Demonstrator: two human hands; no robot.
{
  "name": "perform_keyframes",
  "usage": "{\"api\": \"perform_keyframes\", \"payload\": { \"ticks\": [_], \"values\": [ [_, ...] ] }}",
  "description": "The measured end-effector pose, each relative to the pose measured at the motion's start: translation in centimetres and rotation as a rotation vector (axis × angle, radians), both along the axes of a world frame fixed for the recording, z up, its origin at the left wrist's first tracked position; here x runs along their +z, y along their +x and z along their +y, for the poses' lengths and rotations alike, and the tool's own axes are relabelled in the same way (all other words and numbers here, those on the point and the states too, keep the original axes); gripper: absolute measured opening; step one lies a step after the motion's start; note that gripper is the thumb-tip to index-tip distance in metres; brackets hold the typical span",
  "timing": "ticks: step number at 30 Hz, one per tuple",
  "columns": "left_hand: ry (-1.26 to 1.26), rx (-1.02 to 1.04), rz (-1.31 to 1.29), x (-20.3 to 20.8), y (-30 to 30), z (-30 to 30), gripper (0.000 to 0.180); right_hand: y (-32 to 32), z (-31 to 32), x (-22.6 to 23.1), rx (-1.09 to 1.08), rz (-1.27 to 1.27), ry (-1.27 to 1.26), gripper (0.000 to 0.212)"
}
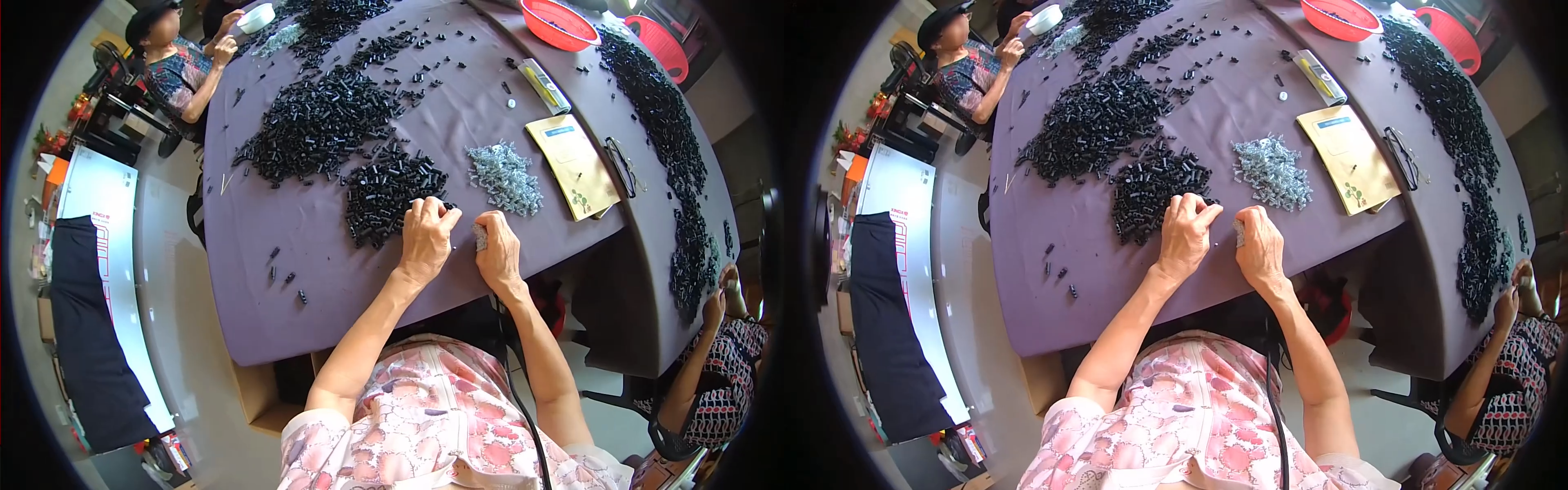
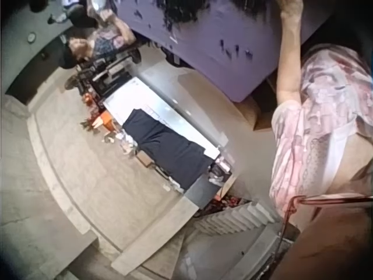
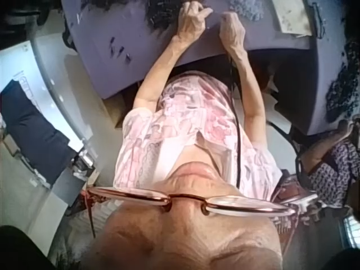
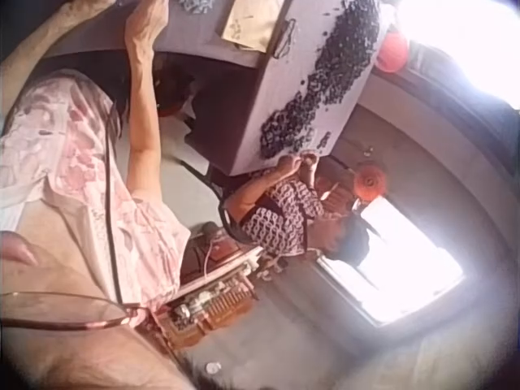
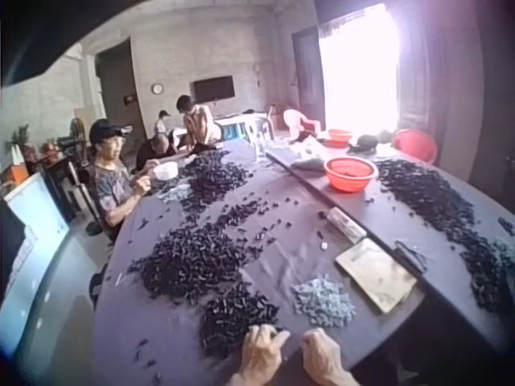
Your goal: Assembling small black plastic components onto a larger silver part at a workbench.
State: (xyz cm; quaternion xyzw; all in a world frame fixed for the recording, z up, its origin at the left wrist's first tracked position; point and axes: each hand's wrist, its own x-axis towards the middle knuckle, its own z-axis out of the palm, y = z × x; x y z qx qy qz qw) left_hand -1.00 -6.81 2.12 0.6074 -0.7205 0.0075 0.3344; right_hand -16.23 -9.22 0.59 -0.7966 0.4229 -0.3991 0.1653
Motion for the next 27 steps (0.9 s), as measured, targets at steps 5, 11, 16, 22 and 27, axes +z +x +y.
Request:
{"api": "perform_keyframes", "payload": {
  "ticks": [5, 11, 16, 22, 27],
  "values": [
    [0.005, 0.011, 0.022, -0.3, -0.2, -0.2, 0.011, -0.1, -0.3, 0.0, 0.008, -0.024, 0.021, 0.033],
    [0.115, -0.081, 0.04, -0.7, 0.0, -0.4, 0.017, -0.2, -0.5, 0.4, 0.037, -0.029, 0.029, 0.032],
    [0.147, -0.002, 0.495, -0.6, -0.3, 1.6, 0.023, -0.2, -0.2, 0.5, 0.022, -0.097, 0.102, 0.034],
    [0.445, -0.01, 1.608, -0.1, 0.6, 3.9, 0.015, -0.1, 0.9, 0.7, 0.055, -0.299, 0.307, 0.027],
    [0.45, 0.016, 1.903, -0.1, 0.9, 5.1, 0.011, 1.8, 4.6, 2.6, 0.234, -0.406, 0.547, 0.023]
  ]
}}
